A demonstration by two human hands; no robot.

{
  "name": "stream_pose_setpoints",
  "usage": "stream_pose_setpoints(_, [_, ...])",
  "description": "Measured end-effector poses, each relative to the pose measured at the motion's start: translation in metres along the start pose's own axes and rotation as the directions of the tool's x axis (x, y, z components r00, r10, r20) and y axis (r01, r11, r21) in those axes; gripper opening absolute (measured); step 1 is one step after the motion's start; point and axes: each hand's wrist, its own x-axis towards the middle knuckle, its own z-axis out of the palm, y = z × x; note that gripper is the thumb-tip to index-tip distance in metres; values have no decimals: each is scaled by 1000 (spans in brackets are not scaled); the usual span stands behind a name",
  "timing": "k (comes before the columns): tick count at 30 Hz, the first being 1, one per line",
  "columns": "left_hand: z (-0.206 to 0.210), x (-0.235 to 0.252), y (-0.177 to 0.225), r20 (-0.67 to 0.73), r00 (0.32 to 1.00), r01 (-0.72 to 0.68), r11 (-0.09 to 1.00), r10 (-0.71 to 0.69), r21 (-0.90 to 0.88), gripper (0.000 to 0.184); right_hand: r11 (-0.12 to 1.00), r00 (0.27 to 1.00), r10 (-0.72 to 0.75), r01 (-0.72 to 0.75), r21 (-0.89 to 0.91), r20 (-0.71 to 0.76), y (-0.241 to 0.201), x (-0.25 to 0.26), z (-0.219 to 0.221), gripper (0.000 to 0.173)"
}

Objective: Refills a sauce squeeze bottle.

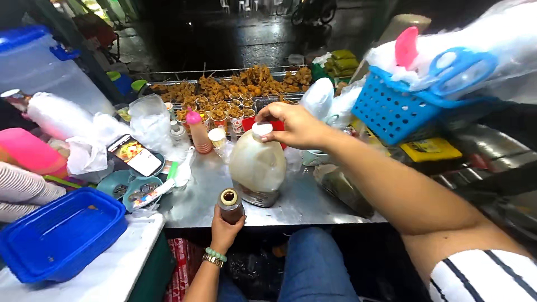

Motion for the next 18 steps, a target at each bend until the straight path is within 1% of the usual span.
stream_pose_setpoints(1, [0, 0, 1, 9, 1000, 10, 1000, -10, -2, 91, 998, 996, -17, 22, -51, 82, -3, 4, -6, 40])
stream_pose_setpoints(2, [0, 0, 1, 13, 1000, 11, 1000, -11, -6, 91, 994, 985, -21, 39, -101, 170, -7, 9, -11, 43])
stream_pose_setpoints(4, [1, 1, 1, 23, 1000, 11, 1000, -11, -15, 90, 977, 948, 24, 45, -208, 317, -17, 21, -20, 39])
stream_pose_setpoints(6, [3, 2, 0, 30, 999, 13, 1000, -12, -26, 91, 946, 922, 101, 26, -322, 373, -23, 33, -24, 32])
stream_pose_setpoints(7, [3, 3, 0, 35, 999, 12, 1000, -12, -28, 91, 919, 914, 159, 1, -394, 372, -23, 38, -23, 33])
stream_pose_setpoints(9, [4, 4, -1, 47, 999, 16, 999, -14, -32, 91, 846, 890, 306, -91, -525, 338, -25, 46, -17, 48])
stream_pose_setpoints(11, [3, 4, 0, 58, 998, 18, 999, -15, -41, 91, 744, 822, 488, -216, -632, 294, -32, 52, -11, 63])
stream_pose_setpoints(13, [4, 4, 2, 63, 998, 11, 999, -8, -37, 92, 652, 765, 593, -271, -708, 253, -33, 53, -10, 78])
stream_pose_setpoints(14, [4, 4, 2, 63, 998, 9, 999, -7, -35, 92, 615, 728, 640, -294, -731, 245, -36, 54, -11, 81])
stream_pose_setpoints(15, [4, 4, 1, 62, 998, 7, 999, -5, -34, 92, 593, 706, 664, -298, -748, 245, -38, 53, -14, 82])
stream_pose_setpoints(16, [4, 4, 2, 62, 998, 5, 999, -3, -33, 92, 592, 707, 662, -289, -753, 249, -41, 52, -18, 81])
stream_pose_setpoints(17, [4, 4, 2, 63, 998, 5, 999, -3, -33, 92, 627, 735, 627, -279, -728, 258, -43, 49, -24, 79])
stream_pose_setpoints(18, [4, 5, 1, 64, 998, 2, 1000, 0, -31, 91, 688, 782, 558, -248, -682, 278, -41, 45, -30, 73])
